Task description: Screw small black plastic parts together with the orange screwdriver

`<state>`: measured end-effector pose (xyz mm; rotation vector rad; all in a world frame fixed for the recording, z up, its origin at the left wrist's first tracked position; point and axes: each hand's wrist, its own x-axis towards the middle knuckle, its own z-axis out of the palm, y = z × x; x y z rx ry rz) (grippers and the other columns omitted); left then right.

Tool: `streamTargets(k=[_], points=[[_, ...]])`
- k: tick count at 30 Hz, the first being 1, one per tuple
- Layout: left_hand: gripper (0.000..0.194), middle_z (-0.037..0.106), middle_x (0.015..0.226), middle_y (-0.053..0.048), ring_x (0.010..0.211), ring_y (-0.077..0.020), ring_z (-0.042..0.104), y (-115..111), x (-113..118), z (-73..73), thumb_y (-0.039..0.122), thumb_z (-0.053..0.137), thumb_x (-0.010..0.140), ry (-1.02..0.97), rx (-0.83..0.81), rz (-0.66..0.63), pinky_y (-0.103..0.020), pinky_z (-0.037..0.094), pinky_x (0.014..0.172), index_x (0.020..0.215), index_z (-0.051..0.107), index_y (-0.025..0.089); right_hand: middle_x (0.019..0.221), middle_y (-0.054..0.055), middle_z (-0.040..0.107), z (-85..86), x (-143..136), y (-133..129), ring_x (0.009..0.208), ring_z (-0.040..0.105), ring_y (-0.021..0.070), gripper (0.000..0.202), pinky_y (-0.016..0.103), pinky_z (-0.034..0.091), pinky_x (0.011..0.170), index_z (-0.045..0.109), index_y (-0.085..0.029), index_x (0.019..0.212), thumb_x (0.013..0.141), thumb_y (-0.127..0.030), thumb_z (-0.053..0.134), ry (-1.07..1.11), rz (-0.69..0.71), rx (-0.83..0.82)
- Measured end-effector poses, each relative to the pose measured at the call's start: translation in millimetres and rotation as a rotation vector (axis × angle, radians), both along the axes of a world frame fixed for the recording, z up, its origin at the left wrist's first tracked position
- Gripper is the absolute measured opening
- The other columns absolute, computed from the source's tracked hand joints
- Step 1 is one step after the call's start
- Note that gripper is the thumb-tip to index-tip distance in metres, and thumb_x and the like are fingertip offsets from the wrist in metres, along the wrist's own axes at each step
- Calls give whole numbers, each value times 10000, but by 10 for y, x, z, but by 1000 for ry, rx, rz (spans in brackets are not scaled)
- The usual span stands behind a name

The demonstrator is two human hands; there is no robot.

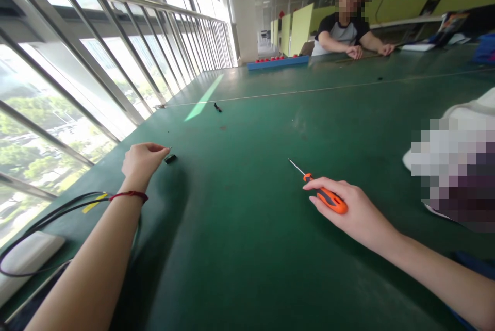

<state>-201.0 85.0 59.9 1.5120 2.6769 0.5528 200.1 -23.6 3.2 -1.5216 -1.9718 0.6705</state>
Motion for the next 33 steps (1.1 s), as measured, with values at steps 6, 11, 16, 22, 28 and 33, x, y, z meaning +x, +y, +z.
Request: streamTargets(k=[6,11,16,22,28,33], points=[[443,653,910,-67,804,-245,548,9,-102,-67,499,618,643,-56,-27,27,-275,368,582,965,707,209,936,12,676,-15,4,3,838,616,198,227,335,486,747,638,-282,981,813,-368,512,-20,1,22],[437,664,814,-29,748,-187,556,48,-268,-138,490,658,631,-158,-6,-23,-239,388,587,946,708,191,934,15,681,-19,5,11,848,619,201,224,332,487,748,643,-280,977,809,-355,516,-28,12,36],[431,665,809,-4,697,-159,531,54,-318,-177,477,678,625,-193,18,-25,-231,369,554,948,712,193,937,15,677,-4,5,4,840,614,199,231,336,484,749,644,-281,981,809,-361,513,-28,5,16],[403,647,731,-6,681,-155,526,50,-316,-177,441,695,622,-221,36,-43,-225,361,557,922,723,172,893,13,675,4,-4,1,798,604,190,228,323,476,719,647,-278,976,804,-355,518,-46,1,35],[378,654,737,-19,730,-167,549,35,-324,-150,419,704,611,-261,59,-68,-225,378,586,879,725,153,901,16,674,-3,-4,3,805,608,191,224,320,479,719,648,-278,973,799,-348,524,-46,1,36],[359,652,732,-24,730,-166,540,6,-292,-121,390,719,594,-288,62,-73,-231,382,607,850,721,138,906,24,678,11,-10,-2,803,612,197,225,323,485,709,648,-271,977,805,-343,522,-58,6,46]])
